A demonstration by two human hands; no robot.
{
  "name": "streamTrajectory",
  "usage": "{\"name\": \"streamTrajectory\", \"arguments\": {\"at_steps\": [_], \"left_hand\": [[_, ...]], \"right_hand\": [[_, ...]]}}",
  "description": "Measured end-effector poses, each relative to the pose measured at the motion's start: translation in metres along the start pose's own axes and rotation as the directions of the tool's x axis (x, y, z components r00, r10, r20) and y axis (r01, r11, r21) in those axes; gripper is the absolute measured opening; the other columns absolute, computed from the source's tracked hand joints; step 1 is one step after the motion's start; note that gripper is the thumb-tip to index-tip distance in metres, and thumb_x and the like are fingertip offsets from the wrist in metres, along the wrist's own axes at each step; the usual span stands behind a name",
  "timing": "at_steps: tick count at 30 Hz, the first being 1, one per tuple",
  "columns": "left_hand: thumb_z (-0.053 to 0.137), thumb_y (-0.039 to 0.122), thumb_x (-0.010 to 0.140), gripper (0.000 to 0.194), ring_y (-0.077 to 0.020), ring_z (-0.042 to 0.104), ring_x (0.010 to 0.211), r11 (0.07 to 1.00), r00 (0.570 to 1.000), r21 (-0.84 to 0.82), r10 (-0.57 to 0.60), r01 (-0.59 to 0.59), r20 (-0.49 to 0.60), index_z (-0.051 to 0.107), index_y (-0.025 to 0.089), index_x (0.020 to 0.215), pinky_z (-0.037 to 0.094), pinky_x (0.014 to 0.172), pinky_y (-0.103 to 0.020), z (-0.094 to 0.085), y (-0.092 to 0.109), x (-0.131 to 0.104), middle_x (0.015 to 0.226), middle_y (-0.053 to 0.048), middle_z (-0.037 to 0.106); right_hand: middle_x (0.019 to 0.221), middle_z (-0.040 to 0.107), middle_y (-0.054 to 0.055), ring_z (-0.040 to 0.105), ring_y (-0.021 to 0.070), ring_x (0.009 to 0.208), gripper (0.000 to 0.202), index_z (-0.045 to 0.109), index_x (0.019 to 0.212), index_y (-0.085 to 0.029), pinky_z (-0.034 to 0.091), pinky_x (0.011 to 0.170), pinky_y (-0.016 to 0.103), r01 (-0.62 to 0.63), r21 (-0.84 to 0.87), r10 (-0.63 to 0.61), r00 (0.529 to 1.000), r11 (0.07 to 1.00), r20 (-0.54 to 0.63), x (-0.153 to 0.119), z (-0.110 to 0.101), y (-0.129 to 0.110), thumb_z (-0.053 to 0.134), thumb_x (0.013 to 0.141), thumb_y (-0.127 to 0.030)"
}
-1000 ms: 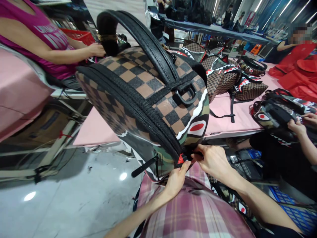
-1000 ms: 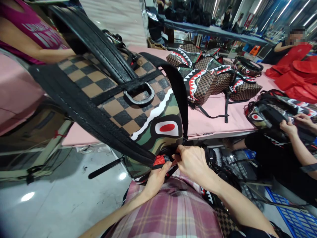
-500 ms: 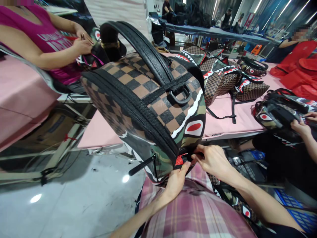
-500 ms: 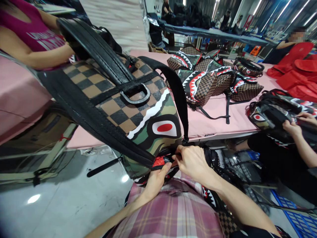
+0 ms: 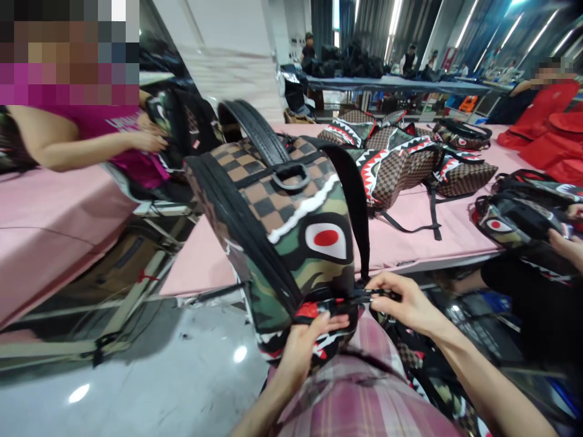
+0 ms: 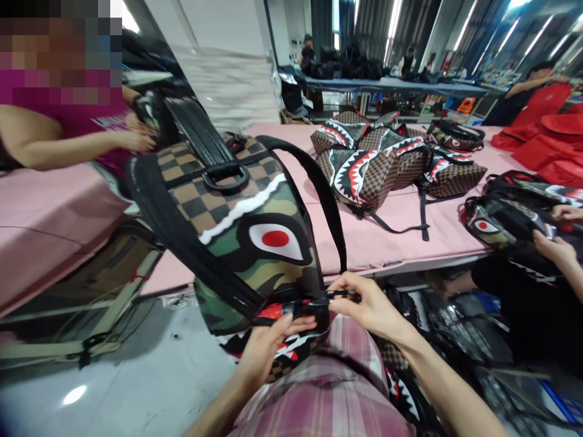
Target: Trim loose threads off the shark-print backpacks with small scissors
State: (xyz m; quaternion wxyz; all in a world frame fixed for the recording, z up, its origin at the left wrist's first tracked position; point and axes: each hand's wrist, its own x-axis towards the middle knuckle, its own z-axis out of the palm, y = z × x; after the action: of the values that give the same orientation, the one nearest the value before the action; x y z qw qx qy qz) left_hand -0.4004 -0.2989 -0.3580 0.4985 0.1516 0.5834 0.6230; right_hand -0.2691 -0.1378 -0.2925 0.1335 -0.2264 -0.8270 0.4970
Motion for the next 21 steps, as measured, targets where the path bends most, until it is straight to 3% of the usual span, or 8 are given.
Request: {"name": "streamTrajectory", "arguments": {"at_steps": [2, 4, 6, 8, 12, 15, 18, 21], "left_hand": [[0.059, 0.047, 0.069, 0.044, -0.0286, 0.067, 0.077, 0.997, 0.998, -0.061, -0.057, 0.054, -0.037, 0.067, 0.004, 0.069, 0.049, 0.081, -0.04, -0.024, 0.026, -0.004, 0.075, -0.017, 0.07], [0.062, 0.046, 0.065, 0.041, -0.0269, 0.067, 0.067, 0.997, 0.99, -0.077, -0.032, 0.022, -0.136, 0.066, 0.005, 0.061, 0.051, 0.073, -0.037, -0.049, 0.049, -0.009, 0.065, -0.015, 0.069], [0.062, 0.045, 0.063, 0.039, -0.0238, 0.065, 0.055, 0.997, 0.969, -0.058, 0.027, -0.043, -0.244, 0.064, 0.007, 0.056, 0.051, 0.063, -0.034, -0.07, 0.065, -0.013, 0.055, -0.012, 0.067], [0.061, 0.046, 0.063, 0.038, -0.0216, 0.062, 0.048, 0.997, 0.947, -0.011, 0.074, -0.082, -0.313, 0.062, 0.009, 0.053, 0.048, 0.055, -0.03, -0.082, 0.073, -0.015, 0.048, -0.01, 0.064], [0.056, 0.049, 0.065, 0.042, -0.0202, 0.061, 0.046, 0.991, 0.946, 0.108, 0.114, -0.085, -0.304, 0.06, 0.01, 0.05, 0.045, 0.052, -0.027, -0.087, 0.072, -0.019, 0.046, -0.01, 0.063], [0.05, 0.053, 0.072, 0.049, -0.0178, 0.06, 0.045, 0.982, 0.953, 0.174, 0.118, -0.071, -0.28, 0.06, 0.011, 0.049, 0.042, 0.05, -0.025, -0.089, 0.059, -0.023, 0.046, -0.011, 0.063], [0.045, 0.058, 0.074, 0.055, -0.0167, 0.058, 0.044, 0.984, 0.963, 0.175, 0.065, -0.019, -0.26, 0.058, 0.011, 0.049, 0.039, 0.047, -0.024, -0.099, 0.038, -0.024, 0.046, -0.011, 0.062], [0.051, 0.063, 0.067, 0.055, -0.0154, 0.056, 0.043, 0.99, 0.965, 0.138, 0.01, 0.027, -0.263, 0.055, 0.013, 0.046, 0.038, 0.044, -0.024, -0.109, 0.014, -0.019, 0.046, -0.009, 0.06]], "right_hand": [[0.073, 0.061, 0.0, 0.055, 0.0129, 0.066, 0.026, 0.06, 0.084, -0.017, 0.041, 0.059, 0.023, 0.019, 0.202, 0.021, 0.98, 0.979, -0.197, 0.009, -0.009, 0.017, 0.068, 0.066, -0.034], [0.06, 0.052, -0.003, 0.046, 0.009, 0.052, 0.027, 0.059, 0.077, -0.016, 0.035, 0.049, 0.021, 0.07, 0.346, 0.078, 0.915, 0.936, -0.396, 0.026, -0.015, 0.031, 0.071, 0.063, -0.036], [0.048, 0.037, -0.008, 0.029, 0.0053, 0.042, 0.025, 0.057, 0.069, -0.016, 0.024, 0.041, 0.02, 0.162, 0.434, 0.107, 0.84, 0.886, -0.532, 0.052, -0.019, 0.033, 0.067, 0.068, -0.039], [0.045, 0.029, -0.009, 0.024, 0.005, 0.04, 0.026, 0.058, 0.068, -0.016, 0.022, 0.041, 0.02, 0.274, 0.425, 0.033, 0.808, 0.863, -0.589, 0.085, -0.021, 0.022, 0.061, 0.074, -0.042], [0.07, 0.06, 0.001, 0.053, 0.0118, 0.064, 0.036, 0.065, 0.089, -0.017, 0.041, 0.06, 0.024, 0.384, 0.302, -0.239, 0.875, 0.873, -0.422, 0.168, -0.016, -0.024, 0.054, 0.078, -0.05], [0.102, 0.065, 0.01, 0.059, 0.0165, 0.085, 0.046, 0.061, 0.105, -0.017, 0.044, 0.071, 0.028, 0.333, 0.409, -0.254, 0.938, 0.85, -0.236, 0.223, -0.002, -0.059, 0.055, 0.076, -0.053], [0.096, 0.068, 0.012, 0.062, 0.0171, 0.081, 0.049, 0.057, 0.11, -0.015, 0.045, 0.069, 0.029, 0.21, 0.569, -0.263, 0.965, 0.795, 0.012, 0.249, 0.014, -0.092, 0.05, 0.08, -0.054], [0.081, 0.07, 0.01, 0.064, 0.0169, 0.073, 0.046, 0.061, 0.102, -0.014, 0.046, 0.065, 0.029, 0.133, 0.607, -0.326, 0.92, 0.784, 0.219, 0.254, 0.033, -0.119, 0.047, 0.082, -0.053]]}}
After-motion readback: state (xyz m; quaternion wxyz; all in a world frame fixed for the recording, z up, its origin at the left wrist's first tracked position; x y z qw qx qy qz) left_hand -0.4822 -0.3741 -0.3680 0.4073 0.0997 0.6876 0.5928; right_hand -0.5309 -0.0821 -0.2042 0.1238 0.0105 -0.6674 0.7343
